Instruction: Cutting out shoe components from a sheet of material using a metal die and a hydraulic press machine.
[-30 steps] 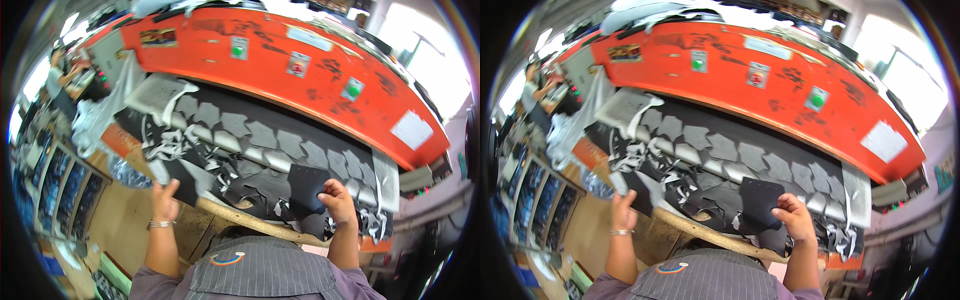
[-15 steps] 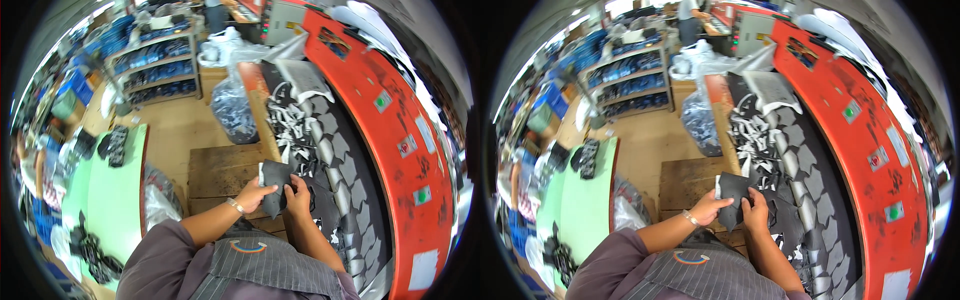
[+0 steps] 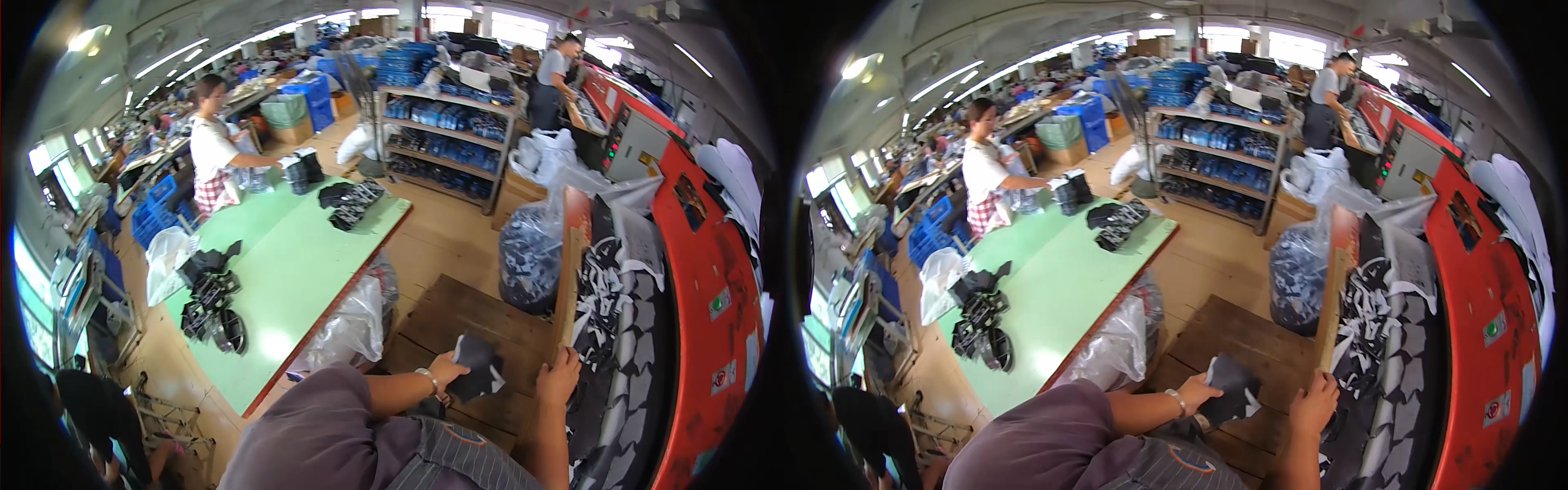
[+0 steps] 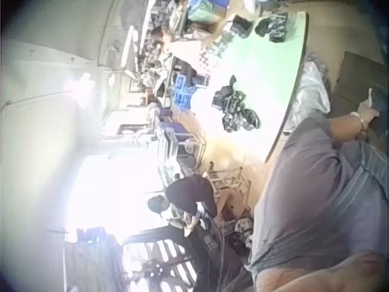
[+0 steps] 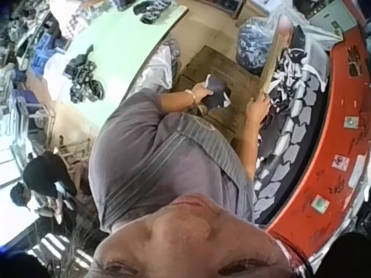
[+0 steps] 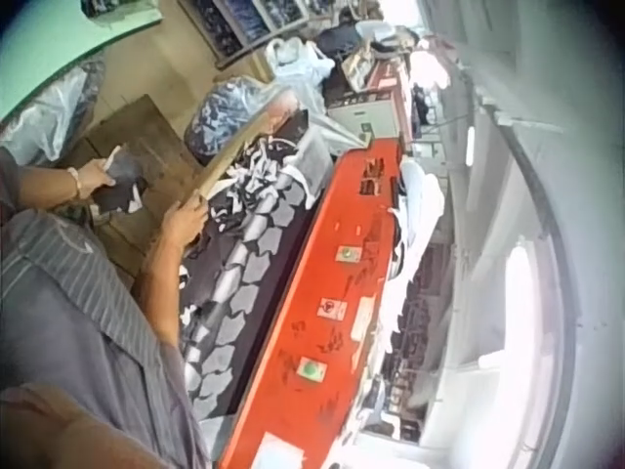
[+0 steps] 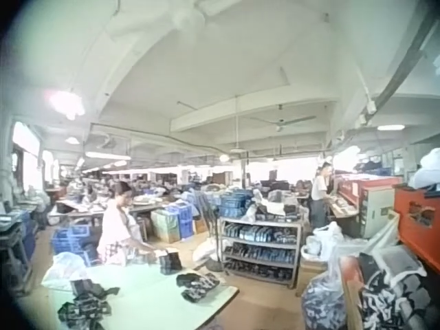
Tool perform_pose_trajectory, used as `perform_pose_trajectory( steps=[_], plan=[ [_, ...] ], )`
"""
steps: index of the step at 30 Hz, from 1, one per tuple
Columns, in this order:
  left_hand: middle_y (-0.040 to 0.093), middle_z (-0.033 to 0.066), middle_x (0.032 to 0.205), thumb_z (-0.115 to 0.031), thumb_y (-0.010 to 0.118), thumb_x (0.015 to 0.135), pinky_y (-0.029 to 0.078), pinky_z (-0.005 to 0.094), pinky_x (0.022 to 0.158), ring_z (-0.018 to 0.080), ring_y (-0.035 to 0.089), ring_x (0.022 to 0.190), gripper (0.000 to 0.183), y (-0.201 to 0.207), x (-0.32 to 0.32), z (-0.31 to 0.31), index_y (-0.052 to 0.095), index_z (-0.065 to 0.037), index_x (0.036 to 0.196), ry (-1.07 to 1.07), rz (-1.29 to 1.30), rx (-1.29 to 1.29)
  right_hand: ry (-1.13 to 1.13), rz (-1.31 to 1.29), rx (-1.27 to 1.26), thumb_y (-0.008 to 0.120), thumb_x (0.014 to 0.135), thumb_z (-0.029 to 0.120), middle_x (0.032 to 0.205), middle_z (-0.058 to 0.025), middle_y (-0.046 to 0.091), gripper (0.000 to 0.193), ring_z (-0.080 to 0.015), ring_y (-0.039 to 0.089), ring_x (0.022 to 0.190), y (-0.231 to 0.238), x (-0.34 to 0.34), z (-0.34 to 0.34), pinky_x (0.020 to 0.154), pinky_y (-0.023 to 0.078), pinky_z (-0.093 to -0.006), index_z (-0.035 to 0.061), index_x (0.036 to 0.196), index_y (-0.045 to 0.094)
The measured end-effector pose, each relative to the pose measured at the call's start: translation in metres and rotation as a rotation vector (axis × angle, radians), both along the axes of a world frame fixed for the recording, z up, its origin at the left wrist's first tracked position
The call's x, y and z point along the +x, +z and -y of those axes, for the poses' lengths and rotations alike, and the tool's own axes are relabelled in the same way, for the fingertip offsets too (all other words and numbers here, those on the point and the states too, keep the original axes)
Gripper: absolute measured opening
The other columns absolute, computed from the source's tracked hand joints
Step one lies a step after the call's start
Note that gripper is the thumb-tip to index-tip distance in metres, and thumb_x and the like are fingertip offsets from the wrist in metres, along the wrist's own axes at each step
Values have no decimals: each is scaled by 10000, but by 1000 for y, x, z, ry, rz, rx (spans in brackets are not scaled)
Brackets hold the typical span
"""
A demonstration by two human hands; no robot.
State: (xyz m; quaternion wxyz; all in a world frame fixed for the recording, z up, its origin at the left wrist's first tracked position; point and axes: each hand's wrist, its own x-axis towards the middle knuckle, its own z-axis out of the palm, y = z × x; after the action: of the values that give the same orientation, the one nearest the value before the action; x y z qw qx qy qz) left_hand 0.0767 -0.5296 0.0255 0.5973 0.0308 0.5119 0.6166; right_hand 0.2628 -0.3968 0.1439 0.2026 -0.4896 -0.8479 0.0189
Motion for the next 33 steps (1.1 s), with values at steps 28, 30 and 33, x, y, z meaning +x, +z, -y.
perform_pose_trajectory(
  steps=[28,30,33],
  plan=[
    [472,127,1366,-97,469,965,503,434,876,278,503,1228,402,287,-419,276,414,-39,1359,661,-558,1691,18,65,-25,542,701,-10,1291,-229,443,545,-431,450,1178,-7,-12,-7,1016,364,-448,14,1242,486],
    [573,192,1248,-156,474,982,491,446,897,272,549,1162,345,275,-442,268,504,7,1284,708,-494,1640,-66,187,-88,651,824,205,1302,-265,472,524,-422,441,1205,7,-21,0,1038,351,-467,2,1287,515],
    [617,141,1185,-158,530,956,487,390,908,217,573,1110,310,224,-500,268,544,-25,1236,981,-456,1461,-55,213,3,626,812,160,1240,-258,513,480,-411,470,1162,16,-43,13,1016,369,-451,-16,1249,534]
  ],
)
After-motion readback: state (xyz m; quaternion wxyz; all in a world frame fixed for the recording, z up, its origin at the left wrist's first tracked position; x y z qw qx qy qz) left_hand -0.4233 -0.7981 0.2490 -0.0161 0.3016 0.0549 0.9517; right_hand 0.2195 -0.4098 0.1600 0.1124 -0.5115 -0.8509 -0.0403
